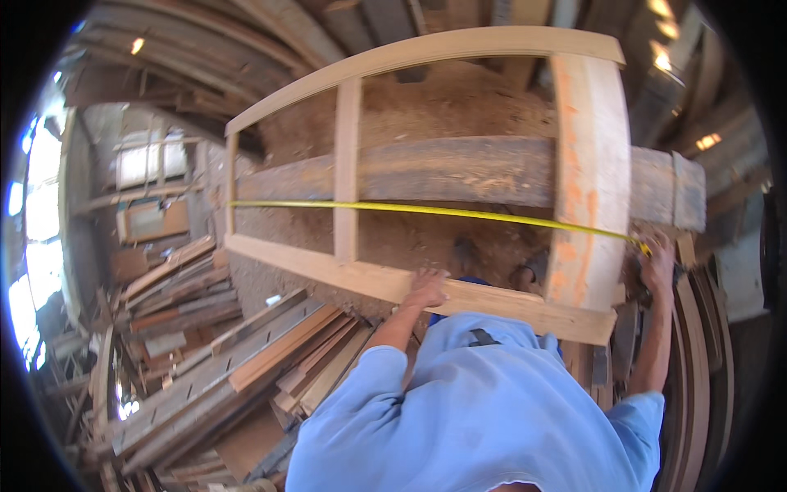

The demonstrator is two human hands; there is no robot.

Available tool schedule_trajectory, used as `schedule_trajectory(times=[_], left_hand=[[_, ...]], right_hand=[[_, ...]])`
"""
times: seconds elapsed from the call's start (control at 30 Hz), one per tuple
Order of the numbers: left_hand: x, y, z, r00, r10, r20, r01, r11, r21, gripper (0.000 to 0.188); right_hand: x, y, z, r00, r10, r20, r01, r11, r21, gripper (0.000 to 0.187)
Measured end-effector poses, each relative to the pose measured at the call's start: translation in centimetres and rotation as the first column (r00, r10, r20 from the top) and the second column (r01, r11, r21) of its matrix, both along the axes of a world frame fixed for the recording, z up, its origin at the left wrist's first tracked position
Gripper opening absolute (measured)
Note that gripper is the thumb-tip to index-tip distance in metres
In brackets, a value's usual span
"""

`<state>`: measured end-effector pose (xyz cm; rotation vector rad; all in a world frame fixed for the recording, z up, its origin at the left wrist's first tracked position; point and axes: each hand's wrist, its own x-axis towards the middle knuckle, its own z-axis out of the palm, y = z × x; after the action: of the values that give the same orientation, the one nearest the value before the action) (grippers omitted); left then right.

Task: The person measures different sections of a large wooden frame using a tape measure and then moves the frame across the workshop.

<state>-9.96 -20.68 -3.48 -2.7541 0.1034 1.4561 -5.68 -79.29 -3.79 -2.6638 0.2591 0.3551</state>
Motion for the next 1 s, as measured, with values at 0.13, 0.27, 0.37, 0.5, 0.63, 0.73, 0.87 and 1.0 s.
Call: schedule_trajectory(times=[0.13,0.27,0.37,0.5,0.63,0.73,0.87,1.0], left_hand=[[0.9,-1.1,1.6,0.999,0.03,0.017,-0.031,1.0,0.003,0.069],[-0.4,1.5,-1.6,0.998,0.015,0.053,-0.01,0.997,-0.082,0.067],[-0.1,0.1,-0.8,0.998,0.041,-0.037,-0.043,0.998,-0.038,0.071],[0.8,-1.0,0.7,0.995,0.081,-0.057,-0.08,0.997,0.013,0.069],[1.5,-1.3,1.0,0.994,0.057,-0.094,-0.055,0.998,0.021,0.07],[1.8,-1.5,1.2,0.993,0.054,-0.109,-0.051,0.998,0.033,0.07],[1.8,-1.2,1.0,0.993,0.039,-0.112,-0.036,0.999,0.036,0.071],[1.9,-1.4,0.8,0.993,0.03,-0.116,-0.025,0.999,0.048,0.071]], right_hand=[[-1.4,-1.0,-0.6,0.999,-0.005,-0.051,0.005,1.0,0.004,0.05],[-1.0,0.6,1.4,0.996,-0.054,-0.066,0.054,0.998,-0.015,0.033],[-0.6,1.2,1.4,0.993,-0.058,-0.098,0.05,0.995,-0.086,0.039],[-0.5,0.4,1.0,0.988,-0.05,-0.144,0.04,0.997,-0.07,0.046],[-1.1,-0.3,0.8,0.989,-0.049,-0.137,0.041,0.997,-0.06,0.045],[-1.2,-0.4,0.3,0.99,-0.042,-0.137,0.035,0.998,-0.052,0.046],[-0.9,-0.1,0.4,0.984,-0.054,-0.169,0.046,0.998,-0.05,0.046],[-0.8,-0.3,0.4,0.98,-0.048,-0.193,0.037,0.998,-0.058,0.047]])
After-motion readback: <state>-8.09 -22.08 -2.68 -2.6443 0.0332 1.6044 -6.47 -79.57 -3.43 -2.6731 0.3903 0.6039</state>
